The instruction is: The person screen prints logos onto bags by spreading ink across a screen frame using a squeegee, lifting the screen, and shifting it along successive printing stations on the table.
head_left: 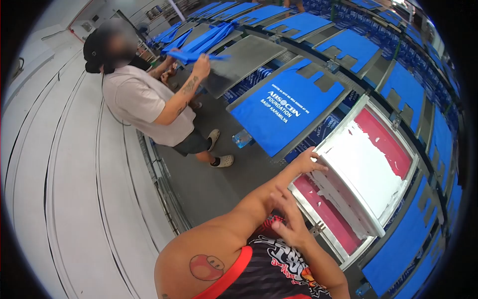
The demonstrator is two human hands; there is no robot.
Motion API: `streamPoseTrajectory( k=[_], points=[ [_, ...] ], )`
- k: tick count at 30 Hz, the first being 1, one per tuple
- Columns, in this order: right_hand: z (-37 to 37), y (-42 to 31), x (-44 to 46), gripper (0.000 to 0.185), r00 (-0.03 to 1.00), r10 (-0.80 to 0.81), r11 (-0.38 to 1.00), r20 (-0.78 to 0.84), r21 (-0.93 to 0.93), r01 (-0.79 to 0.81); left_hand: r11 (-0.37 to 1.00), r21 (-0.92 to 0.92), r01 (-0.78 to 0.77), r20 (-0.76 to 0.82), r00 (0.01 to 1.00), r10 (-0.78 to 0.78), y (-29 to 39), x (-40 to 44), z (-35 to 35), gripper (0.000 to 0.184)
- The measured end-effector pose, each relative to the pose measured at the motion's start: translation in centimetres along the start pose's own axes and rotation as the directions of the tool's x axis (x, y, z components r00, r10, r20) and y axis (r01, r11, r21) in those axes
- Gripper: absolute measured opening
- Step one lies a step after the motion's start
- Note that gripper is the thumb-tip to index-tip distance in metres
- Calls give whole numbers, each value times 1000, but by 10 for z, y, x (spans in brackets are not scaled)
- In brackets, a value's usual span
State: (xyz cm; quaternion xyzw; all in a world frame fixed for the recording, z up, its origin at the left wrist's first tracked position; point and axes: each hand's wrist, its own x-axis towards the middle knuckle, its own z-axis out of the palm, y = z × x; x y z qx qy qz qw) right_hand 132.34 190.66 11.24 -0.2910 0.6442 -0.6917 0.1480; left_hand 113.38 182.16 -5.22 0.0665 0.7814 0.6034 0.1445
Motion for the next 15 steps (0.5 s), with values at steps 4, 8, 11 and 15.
streamPoseTrajectory(
  k=[4, 8, 11, 15],
  points=[
    [-12, -16, -31, 43, 959, 269, 856, 89, 434, -281, 998, -50, 34, 16, 999, -33, 4, -3, 1, 93],
    [-37, 23, -122, 32, 734, 646, 762, -207, 231, -605, 998, -49, -29, 16, 999, 30, 4, -2, 0, 94],
    [-31, 75, -186, 41, 501, 817, 537, -285, 62, -841, 988, -117, 96, 72, 993, -88, 4, 0, 0, 97],
    [-5, 86, -161, 43, 374, 800, 597, -470, 686, -415, 976, -172, 131, 70, 990, -120, -8, 4, 4, 119]
  ],
)
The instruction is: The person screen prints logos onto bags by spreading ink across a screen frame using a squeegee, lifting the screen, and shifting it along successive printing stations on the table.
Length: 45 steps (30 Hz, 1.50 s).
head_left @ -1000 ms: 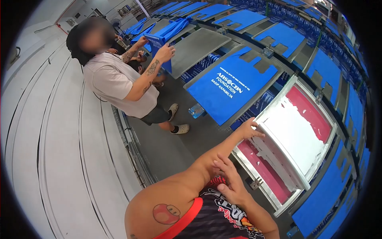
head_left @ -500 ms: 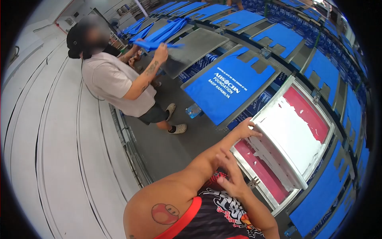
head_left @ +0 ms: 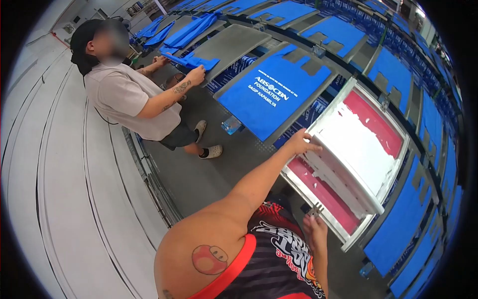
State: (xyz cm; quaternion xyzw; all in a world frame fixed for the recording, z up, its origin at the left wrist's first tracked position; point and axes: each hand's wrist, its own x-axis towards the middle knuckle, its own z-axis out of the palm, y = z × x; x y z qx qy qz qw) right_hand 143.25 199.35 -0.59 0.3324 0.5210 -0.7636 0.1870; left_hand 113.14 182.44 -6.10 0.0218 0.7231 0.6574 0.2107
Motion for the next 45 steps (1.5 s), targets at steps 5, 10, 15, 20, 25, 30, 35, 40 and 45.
streamPoseTrajectory(
  k=[5, 10, 15, 20, 25, 30, 35, 40, 45],
  points=[
    [2, 13, 17, 28, 982, -16, 997, -187, 69, 30, 1000, 21, -5, -19, 1000, 5, 0, 4, -1, 108],
    [1, 20, 21, 23, 969, -117, 993, -219, -16, 117, 999, -39, -19, 17, 1000, 19, 28, -16, 0, 72],
    [6, 17, 17, 22, 961, -167, 986, -222, -14, 168, 997, -69, -28, 19, 999, 29, 22, -12, 0, 75],
    [7, 17, 16, 23, 954, -183, 983, -239, -28, 181, 999, -13, -44, 26, 999, 44, 26, -15, -3, 76],
    [6, 16, 17, 24, 951, -208, 978, -229, -67, 198, 998, 23, -54, 39, 998, 53, 27, -15, -3, 73],
    [4, 14, 16, 24, 954, -183, 982, -236, -80, 169, 997, 1, -81, 46, 996, 81, 19, -12, -4, 76],
    [4, 10, 17, 24, 962, -162, 984, -219, -109, 140, 999, -41, -2, 60, 998, 4, 28, -16, -3, 81],
    [1, 18, 21, 26, 961, -170, 984, -217, -85, 155, 1000, 1, -27, 54, 998, 27, 15, -10, -4, 87],
    [2, 19, 22, 29, 958, -184, 981, -220, -101, 165, 999, 12, -49, 3, 999, 49, 10, -9, -4, 85]
  ],
)
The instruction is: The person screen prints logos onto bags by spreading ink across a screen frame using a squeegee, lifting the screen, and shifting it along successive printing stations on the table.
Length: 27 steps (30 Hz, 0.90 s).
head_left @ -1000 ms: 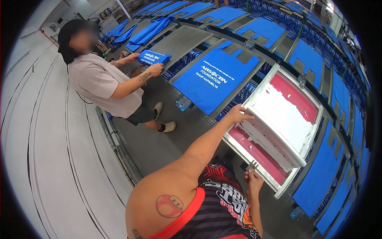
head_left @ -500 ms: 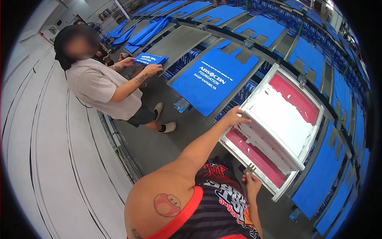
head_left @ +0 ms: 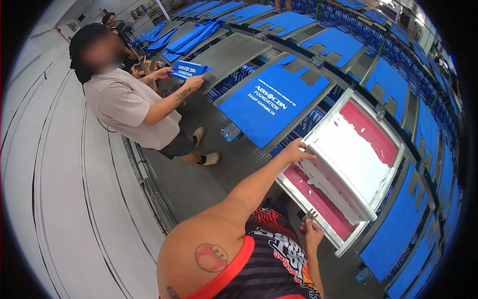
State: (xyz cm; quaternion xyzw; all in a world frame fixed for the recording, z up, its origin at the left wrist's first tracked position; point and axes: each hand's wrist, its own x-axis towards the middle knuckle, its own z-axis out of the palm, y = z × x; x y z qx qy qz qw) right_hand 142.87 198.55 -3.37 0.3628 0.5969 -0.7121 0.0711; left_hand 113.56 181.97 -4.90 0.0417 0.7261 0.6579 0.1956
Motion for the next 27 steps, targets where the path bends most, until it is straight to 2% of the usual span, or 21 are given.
streamPoseTrajectory(
  k=[3, 7, 8, 9, 11, 12, 14, 18, 20, 23, 27],
  points=[
    [-3, 2, 6, 33, 1000, 9, 999, 17, -31, -9, 1000, 22, -14, -2, 1000, 14, 3, -4, 2, 82],
    [-7, -1, 10, 37, 990, 103, 993, 91, -65, -98, 998, 40, -52, -35, 998, 53, -7, -1, 3, 79],
    [-6, -6, 8, 37, 988, 127, 989, 90, -87, -119, 998, 41, -42, -15, 999, 43, -20, 7, 3, 92],
    [-6, -11, 6, 37, 985, 150, 984, 89, -108, -140, 998, 36, -43, -20, 999, 44, -16, 4, 3, 92],
    [-7, -15, 4, 37, 984, 146, 981, 101, -140, -131, 996, 73, 51, -78, 996, -46, -1, -5, 4, 112],
    [-8, -16, 4, 37, 983, 144, 978, 109, -165, -125, 996, 70, 51, -84, 995, -45, -2, -5, 3, 112],
    [-9, -16, 7, 37, 982, 153, 974, 112, -184, -131, 997, 29, 70, -5, 998, -70, -4, -3, 2, 126],
    [-10, -18, 10, 37, 974, 185, 963, 128, -221, -154, 997, 14, 70, -7, 997, -70, -9, 0, 2, 125],
    [-9, -24, 8, 37, 975, 180, 960, 133, -241, -145, 998, 60, 30, -26, 999, -29, -11, 0, 3, 126],
    [-11, -26, 8, 37, 972, 185, 953, 144, -269, -142, 990, 111, 81, -58, 996, -75, 3, -8, 2, 125],
    [-15, -23, 8, 38, 972, 175, 944, 154, -307, -122, 987, 156, 45, -75, 997, -34, -5, -4, 2, 125]
  ],
)
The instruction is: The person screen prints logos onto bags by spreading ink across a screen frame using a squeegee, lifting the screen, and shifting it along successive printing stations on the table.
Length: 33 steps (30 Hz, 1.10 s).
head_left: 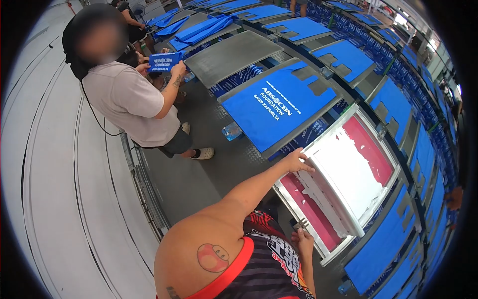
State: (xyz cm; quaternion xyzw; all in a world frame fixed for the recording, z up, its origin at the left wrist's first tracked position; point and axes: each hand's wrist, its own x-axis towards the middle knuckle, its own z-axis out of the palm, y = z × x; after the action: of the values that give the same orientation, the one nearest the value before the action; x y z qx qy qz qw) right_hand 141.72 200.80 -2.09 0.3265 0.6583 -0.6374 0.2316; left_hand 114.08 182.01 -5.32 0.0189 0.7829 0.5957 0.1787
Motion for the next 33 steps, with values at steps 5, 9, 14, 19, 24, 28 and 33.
streamPoseTrajectory(
  k=[5, 9, 14, 19, 24, 28, 33],
  points=[
    [-3, 4, 1, 40, 1000, 12, 998, -9, -62, -12, 996, -93, 16, 33, 999, -13, 2, -2, 0, 122],
    [-25, -30, -17, 40, 986, -113, 822, 125, -546, 163, 993, 106, -57, -13, 998, 59, 7, -1, -7, 91],
    [-93, -106, -61, 49, 458, -852, 455, -255, -793, 405, 895, 208, -394, 135, 918, 373, 38, -12, -28, 61],
    [-139, -94, -29, 51, 613, -788, 168, -67, -980, 109, 430, 644, -632, 548, 774, 317, 111, -42, -26, 42],
    [-162, -110, -12, 20, 807, -564, 380, -175, -923, 65, 188, 687, -702, 693, 710, 122, 162, -20, -10, 29],
    [-192, -178, 26, 18, 823, -519, 366, -233, -930, -33, 234, 687, -688, 641, 725, 252, 190, 61, 7, 25],
    [-228, -170, 137, 17, 465, -862, 241, -201, -970, 26, 22, 646, -763, 567, 499, 656, 145, 141, 51, 24]
  ],
)
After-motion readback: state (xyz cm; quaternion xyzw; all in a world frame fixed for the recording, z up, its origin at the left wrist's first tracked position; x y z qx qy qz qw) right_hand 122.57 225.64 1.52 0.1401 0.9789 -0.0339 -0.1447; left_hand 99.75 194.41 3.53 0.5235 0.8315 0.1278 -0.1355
